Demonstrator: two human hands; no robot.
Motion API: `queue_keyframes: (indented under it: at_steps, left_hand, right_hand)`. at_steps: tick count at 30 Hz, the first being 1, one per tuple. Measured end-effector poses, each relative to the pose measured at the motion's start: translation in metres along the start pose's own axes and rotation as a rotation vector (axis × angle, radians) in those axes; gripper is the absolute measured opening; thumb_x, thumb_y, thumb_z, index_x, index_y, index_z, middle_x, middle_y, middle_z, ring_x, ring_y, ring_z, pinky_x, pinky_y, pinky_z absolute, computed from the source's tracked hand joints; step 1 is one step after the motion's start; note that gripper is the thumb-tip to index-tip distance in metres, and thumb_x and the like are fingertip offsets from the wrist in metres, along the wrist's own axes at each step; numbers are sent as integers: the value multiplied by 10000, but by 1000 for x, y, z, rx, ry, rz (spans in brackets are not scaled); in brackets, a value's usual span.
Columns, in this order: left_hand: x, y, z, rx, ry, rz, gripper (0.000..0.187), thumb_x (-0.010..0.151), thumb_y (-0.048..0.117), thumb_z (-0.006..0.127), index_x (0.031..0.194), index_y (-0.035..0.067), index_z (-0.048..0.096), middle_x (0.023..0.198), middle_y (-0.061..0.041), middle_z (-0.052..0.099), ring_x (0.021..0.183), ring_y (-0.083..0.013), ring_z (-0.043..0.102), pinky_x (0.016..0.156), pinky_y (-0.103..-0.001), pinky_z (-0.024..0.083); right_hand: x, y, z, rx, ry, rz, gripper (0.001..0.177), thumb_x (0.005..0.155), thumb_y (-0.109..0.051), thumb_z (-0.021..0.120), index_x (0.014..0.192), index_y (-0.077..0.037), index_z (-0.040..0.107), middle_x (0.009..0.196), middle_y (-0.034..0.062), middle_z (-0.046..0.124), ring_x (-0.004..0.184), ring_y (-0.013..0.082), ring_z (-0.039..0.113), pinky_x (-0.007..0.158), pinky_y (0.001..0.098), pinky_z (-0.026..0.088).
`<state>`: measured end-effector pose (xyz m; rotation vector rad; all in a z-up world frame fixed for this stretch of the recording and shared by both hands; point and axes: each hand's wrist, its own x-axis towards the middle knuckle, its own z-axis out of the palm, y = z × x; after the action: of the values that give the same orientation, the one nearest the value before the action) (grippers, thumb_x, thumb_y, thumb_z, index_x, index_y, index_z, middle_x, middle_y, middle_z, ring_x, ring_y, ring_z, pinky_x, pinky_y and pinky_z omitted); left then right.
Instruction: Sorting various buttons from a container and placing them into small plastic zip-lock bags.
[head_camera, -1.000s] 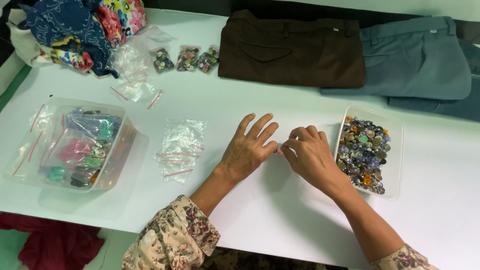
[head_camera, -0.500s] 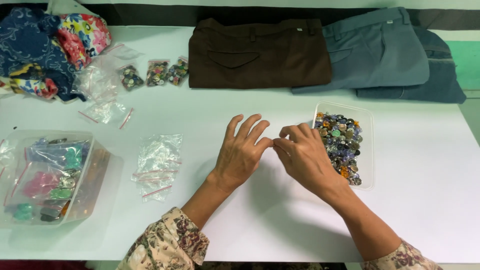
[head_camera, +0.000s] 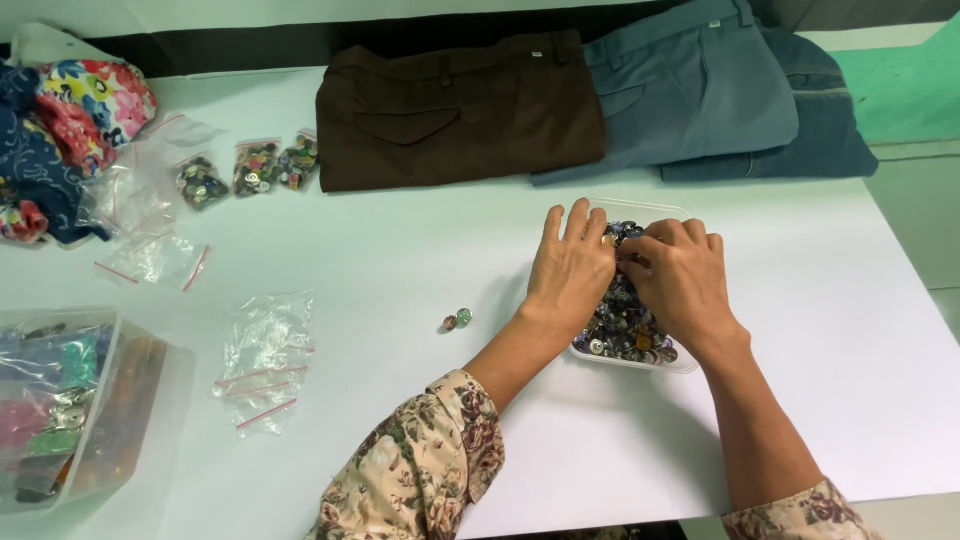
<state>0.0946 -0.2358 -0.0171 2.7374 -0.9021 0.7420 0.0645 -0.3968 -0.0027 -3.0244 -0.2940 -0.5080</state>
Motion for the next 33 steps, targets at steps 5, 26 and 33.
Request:
queue_keyframes:
  at_steps: [5, 26, 33]
  left_hand:
    - [6, -2, -26, 0, -186, -56, 58, 826, 77, 801, 877, 103, 801, 1268, -148, 661, 1363, -348, 495, 1129, -567, 341]
    - [17, -3, -40, 38, -283, -85, 83, 758, 149, 853, 824, 113, 819, 1416, -208, 570, 1451, -410, 373, 1146, -625, 236]
    - [8, -9, -49, -172, -239, -119, 91, 748, 100, 854, 820, 69, 808, 1415, -248, 553, 1477, -448, 326, 1159, -649, 239]
  right_hand:
    - [1, -3, -5, -66, -78, 26, 90, 863, -235, 824, 952, -246, 810, 1017, 0, 684, 1023, 179, 566, 880, 333, 444]
    - [-13, -17, -47, 15, -305, 14, 125, 852, -218, 803, 972, -253, 805, 1124, 8, 674, 1088, 184, 574, 900, 336, 470]
    - [-15, -12, -37, 85, -170, -1, 149, 860, -175, 810, 1004, -213, 805, 1089, 31, 684, 1055, 193, 587, 880, 333, 481]
